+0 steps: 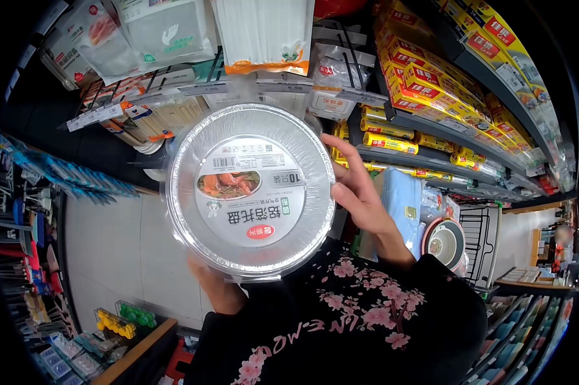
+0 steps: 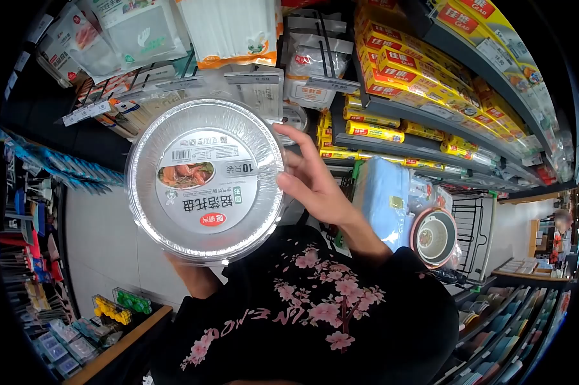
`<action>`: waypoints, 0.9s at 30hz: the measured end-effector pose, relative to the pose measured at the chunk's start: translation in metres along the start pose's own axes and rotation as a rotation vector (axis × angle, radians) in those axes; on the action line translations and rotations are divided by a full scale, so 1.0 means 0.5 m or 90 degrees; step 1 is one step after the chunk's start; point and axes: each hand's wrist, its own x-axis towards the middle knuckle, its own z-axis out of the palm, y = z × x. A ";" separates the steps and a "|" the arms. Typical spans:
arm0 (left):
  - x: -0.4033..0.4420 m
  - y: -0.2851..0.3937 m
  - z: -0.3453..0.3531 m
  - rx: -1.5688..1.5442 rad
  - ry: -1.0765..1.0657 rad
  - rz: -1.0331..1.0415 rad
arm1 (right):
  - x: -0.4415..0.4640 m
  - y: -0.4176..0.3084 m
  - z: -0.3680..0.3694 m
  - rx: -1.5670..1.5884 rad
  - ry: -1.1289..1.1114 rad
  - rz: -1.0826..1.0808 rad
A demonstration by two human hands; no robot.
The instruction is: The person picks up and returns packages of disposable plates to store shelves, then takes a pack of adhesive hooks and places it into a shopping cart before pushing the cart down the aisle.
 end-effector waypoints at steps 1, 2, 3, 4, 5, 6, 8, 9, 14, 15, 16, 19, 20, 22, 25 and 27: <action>0.002 -0.011 0.001 -0.022 0.001 0.034 | 0.002 0.003 0.005 0.010 0.011 0.017; 0.009 -0.024 0.006 -0.051 0.009 0.078 | 0.004 0.009 0.012 0.043 0.022 0.009; 0.024 -0.031 0.015 -0.081 0.020 0.124 | 0.007 0.016 0.015 0.043 0.021 0.009; 0.049 -0.024 0.034 -0.111 0.041 0.169 | 0.009 0.022 0.018 0.028 0.049 -0.002; 0.073 -0.010 0.054 -0.138 0.063 0.204 | 0.011 0.027 0.022 0.013 0.077 -0.013; 0.098 0.031 0.103 -0.170 0.146 0.224 | 0.011 0.026 0.029 0.046 0.116 -0.007; 0.144 0.082 0.182 -0.202 0.229 0.243 | 0.018 0.039 0.037 0.035 0.155 -0.011; 0.156 0.086 0.196 -0.236 0.255 0.246 | 0.020 0.048 0.041 0.024 0.194 -0.015; 0.164 0.089 0.254 -0.446 0.162 0.221 | 0.032 0.084 0.073 0.017 0.290 -0.068; 0.159 0.080 0.254 -0.446 0.162 0.221 | 0.030 0.090 0.077 -0.006 0.325 -0.101; 0.153 0.070 0.254 -0.297 0.139 0.205 | 0.027 0.095 0.076 -0.006 0.325 -0.101; 0.153 0.052 0.255 -0.114 0.070 0.245 | 0.016 0.100 0.079 -0.144 0.326 -0.081; 0.152 0.055 0.256 -0.133 0.060 0.264 | 0.013 0.095 0.085 -0.199 0.311 -0.072; 0.157 0.070 0.262 -0.151 0.049 0.285 | 0.005 0.095 0.098 -0.287 0.296 -0.071; 0.184 0.094 0.271 -0.215 0.293 0.175 | 0.002 0.094 0.105 -0.355 0.208 -0.061; 0.194 0.102 0.258 -0.212 0.396 0.246 | 0.002 0.095 0.096 -0.323 0.240 -0.078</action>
